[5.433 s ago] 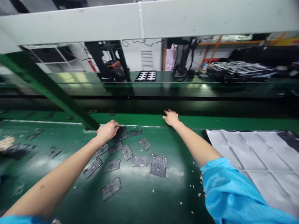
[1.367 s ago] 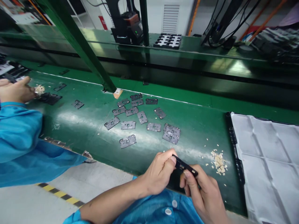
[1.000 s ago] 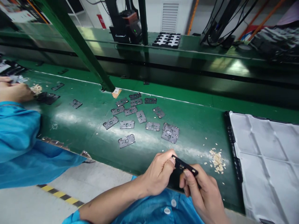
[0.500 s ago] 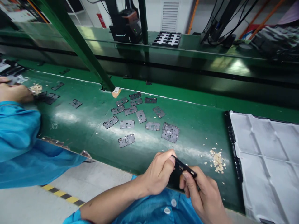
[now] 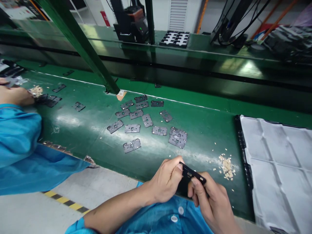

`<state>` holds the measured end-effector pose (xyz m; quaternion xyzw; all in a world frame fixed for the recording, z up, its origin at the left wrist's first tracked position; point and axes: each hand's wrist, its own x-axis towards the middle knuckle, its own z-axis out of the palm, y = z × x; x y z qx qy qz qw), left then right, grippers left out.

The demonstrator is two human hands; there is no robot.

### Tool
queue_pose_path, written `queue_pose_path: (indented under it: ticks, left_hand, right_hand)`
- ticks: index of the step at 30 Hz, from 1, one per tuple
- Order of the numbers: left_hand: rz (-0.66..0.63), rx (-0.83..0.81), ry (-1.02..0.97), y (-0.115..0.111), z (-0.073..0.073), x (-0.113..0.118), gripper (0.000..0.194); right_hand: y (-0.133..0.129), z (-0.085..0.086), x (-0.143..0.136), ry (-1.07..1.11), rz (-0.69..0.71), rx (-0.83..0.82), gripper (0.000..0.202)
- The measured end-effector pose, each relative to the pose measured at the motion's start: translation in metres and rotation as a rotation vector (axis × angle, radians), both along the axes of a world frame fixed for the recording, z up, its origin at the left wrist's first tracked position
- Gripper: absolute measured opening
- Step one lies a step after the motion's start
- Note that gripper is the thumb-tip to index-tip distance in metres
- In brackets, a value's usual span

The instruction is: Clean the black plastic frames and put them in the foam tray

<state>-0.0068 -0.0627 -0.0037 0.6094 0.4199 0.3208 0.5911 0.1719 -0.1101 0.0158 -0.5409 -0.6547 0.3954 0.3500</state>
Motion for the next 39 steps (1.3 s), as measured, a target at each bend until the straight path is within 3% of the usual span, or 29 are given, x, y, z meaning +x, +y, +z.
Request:
queue_pose_path:
  ticks: [6, 13, 18, 23, 25, 28, 34, 39]
  left_hand:
    - [-0.029, 0.015, 0.028, 0.002, 0.003, 0.001, 0.027]
    - [-0.212, 0.042, 0.212, 0.004, 0.011, 0.002, 0.010]
    - [-0.324, 0.095, 0.307, 0.014, 0.014, -0.005, 0.021]
    - [-0.306, 0.089, 0.167, 0.026, 0.022, 0.002, 0.018]
    - [-0.259, 0.066, 0.118, 0.026, 0.022, 0.007, 0.030]
    - [-0.188, 0.043, 0.129, 0.017, 0.017, 0.012, 0.041]
    - [-0.240, 0.031, 0.183, 0.004, 0.003, 0.009, 0.048]
    - [-0.272, -0.070, 0.121, -0.004, 0.013, 0.016, 0.047]
  right_hand:
    - [-0.002, -0.002, 0.001, 0.053, -0.040, -0.107, 0.034]
    - [0.005, -0.002, 0.021, 0.088, -0.181, -0.130, 0.040]
    - [0.008, -0.002, 0.033, 0.018, -0.114, -0.092, 0.039]
    - [0.012, -0.003, 0.031, -0.013, -0.050, -0.068, 0.033]
    - [0.012, -0.007, 0.031, -0.020, -0.071, -0.043, 0.023]
    - [0.006, -0.014, 0.031, 0.018, -0.212, 0.030, 0.007]
    - [0.000, -0.022, 0.017, 0.010, -0.359, 0.358, 0.019]
    - [-0.007, -0.020, 0.020, 0.011, -0.376, 0.424, 0.024]
